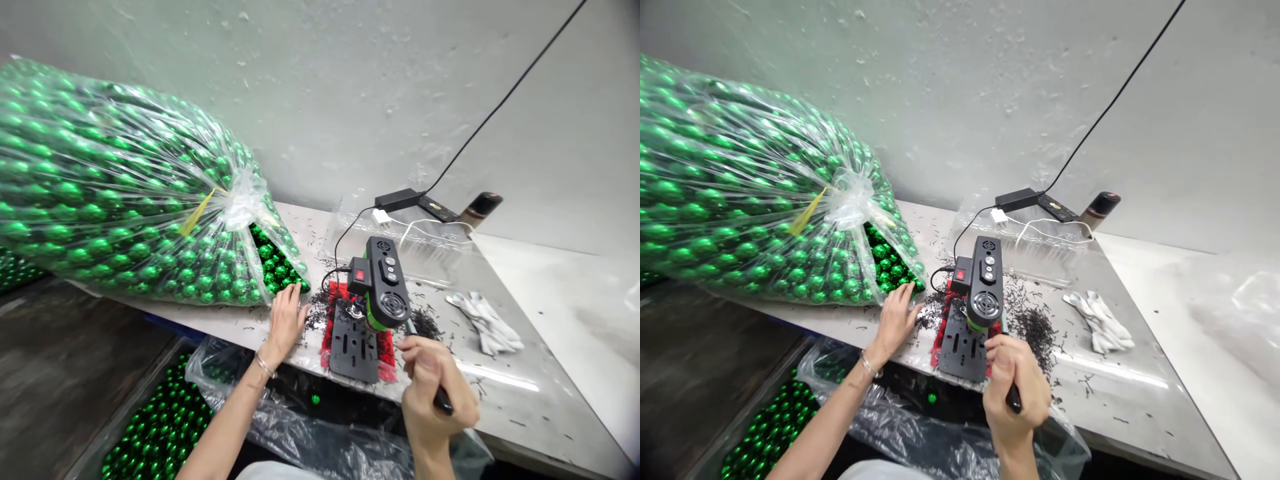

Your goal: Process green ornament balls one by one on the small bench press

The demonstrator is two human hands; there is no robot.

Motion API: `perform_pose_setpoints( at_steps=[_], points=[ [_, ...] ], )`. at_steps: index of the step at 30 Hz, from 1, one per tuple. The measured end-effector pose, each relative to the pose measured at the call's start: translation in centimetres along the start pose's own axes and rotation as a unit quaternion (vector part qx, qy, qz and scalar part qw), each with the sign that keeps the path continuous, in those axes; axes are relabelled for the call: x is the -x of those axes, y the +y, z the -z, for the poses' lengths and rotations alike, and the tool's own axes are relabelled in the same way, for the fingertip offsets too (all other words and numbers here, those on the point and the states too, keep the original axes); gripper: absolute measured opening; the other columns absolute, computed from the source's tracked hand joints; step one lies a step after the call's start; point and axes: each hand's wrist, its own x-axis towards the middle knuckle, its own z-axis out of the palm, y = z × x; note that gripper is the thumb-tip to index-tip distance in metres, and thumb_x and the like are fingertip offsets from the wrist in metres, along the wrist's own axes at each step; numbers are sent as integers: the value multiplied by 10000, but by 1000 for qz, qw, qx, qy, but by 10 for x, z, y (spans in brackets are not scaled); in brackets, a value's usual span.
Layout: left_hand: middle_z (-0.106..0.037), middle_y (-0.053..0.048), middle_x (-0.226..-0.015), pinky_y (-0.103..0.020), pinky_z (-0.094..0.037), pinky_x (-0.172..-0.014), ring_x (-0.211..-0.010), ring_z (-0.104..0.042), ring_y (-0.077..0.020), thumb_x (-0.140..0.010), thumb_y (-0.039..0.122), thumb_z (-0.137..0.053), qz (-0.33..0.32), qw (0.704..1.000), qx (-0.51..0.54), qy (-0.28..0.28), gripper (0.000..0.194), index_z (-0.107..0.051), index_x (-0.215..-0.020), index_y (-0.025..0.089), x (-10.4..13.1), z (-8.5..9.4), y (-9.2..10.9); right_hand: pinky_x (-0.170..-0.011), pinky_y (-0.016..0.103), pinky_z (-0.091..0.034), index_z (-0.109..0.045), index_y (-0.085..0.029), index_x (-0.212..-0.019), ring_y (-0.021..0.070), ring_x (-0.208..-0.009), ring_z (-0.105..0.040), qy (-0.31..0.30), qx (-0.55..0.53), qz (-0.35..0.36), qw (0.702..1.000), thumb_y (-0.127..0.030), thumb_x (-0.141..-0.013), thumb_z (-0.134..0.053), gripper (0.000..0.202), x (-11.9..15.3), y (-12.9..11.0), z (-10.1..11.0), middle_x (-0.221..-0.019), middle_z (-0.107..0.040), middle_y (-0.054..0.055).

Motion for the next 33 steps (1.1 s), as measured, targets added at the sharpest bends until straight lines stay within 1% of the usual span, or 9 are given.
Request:
perform_pose_setpoints(
  at_steps=[3,6,13,17,21,24,28,31,33],
  points=[
    [-646,-148,-1144,-495,-313,-1114,-1174,-498,-355,-790,207,-719,-19,997,-67,-13,290,-685,-1078,193,-33,-9,-5,-550,242,-468,-626,-175,-766,130,-659,-657,-5,5,8,1000,-102,-898,-564,163,2,3,3,-764,-689,20],
    [-652,-121,-1055,-439,-378,-1047,-1078,-541,-319,-786,176,-717,-37,992,-116,-26,214,-689,-997,190,-43,-11,-8,-575,244,-492,-627,-177,-778,133,-682,-665,-9,13,20,1000,-75,-883,-574,156,3,3,4,-767,-693,18],
    [-645,-34,-889,-281,-450,-721,-689,-553,-173,-754,363,-795,23,999,-23,-16,276,-740,-980,215,-15,7,4,-712,308,-579,-668,-165,-1035,206,-926,-703,44,-19,1,999,-115,-816,-707,228,9,7,-1,-1013,-713,93],
    [-671,-24,-807,-252,-420,-619,-661,-553,-156,-749,432,-775,88,995,22,-50,324,-744,-944,175,9,14,17,-574,239,-570,-625,-162,-1216,125,-696,-671,66,-27,-132,989,-229,-775,-791,476,40,12,-2,-1124,-696,127],
    [-671,-4,-717,-249,-437,-596,-630,-572,-156,-797,446,-705,108,988,-17,-111,320,-736,-940,161,28,18,33,-538,219,-561,-696,-156,-1072,116,-601,-650,-105,-71,-354,927,-443,-870,-670,351,80,1,-4,-931,-753,101],
    [-721,-31,-804,-275,-507,-661,-691,-641,-180,-842,410,-657,66,981,-87,-159,296,-729,-991,164,49,14,43,-573,248,-581,-672,-168,-1179,167,-742,-709,-178,-148,-457,859,-570,-861,-623,514,100,-11,-13,-1076,-749,140],
    [-741,-134,-1057,-396,-575,-837,-933,-700,-272,-859,308,-648,-113,941,-154,-278,480,-613,-1309,142,96,2,47,-815,344,-609,-631,-197,-1288,259,-1104,-686,-195,-195,-527,804,-652,-817,-625,655,120,-10,-9,-1249,-697,141],
    [-721,-151,-1139,-422,-578,-905,-1006,-688,-289,-809,304,-749,-180,901,-140,-368,813,-381,-1518,152,119,-1,43,-906,390,-588,-636,-202,-1290,300,-1158,-661,-214,-130,-544,801,-674,-784,-654,692,149,7,26,-1218,-710,136],
    [-718,-134,-1154,-393,-583,-905,-1003,-687,-279,-768,408,-806,-179,895,-131,-386,924,-350,-1537,180,114,4,38,-840,375,-609,-627,-247,-1286,290,-1121,-670,-218,21,-512,831,-665,-828,-611,621,172,21,58,-1211,-703,124]
  ],
)
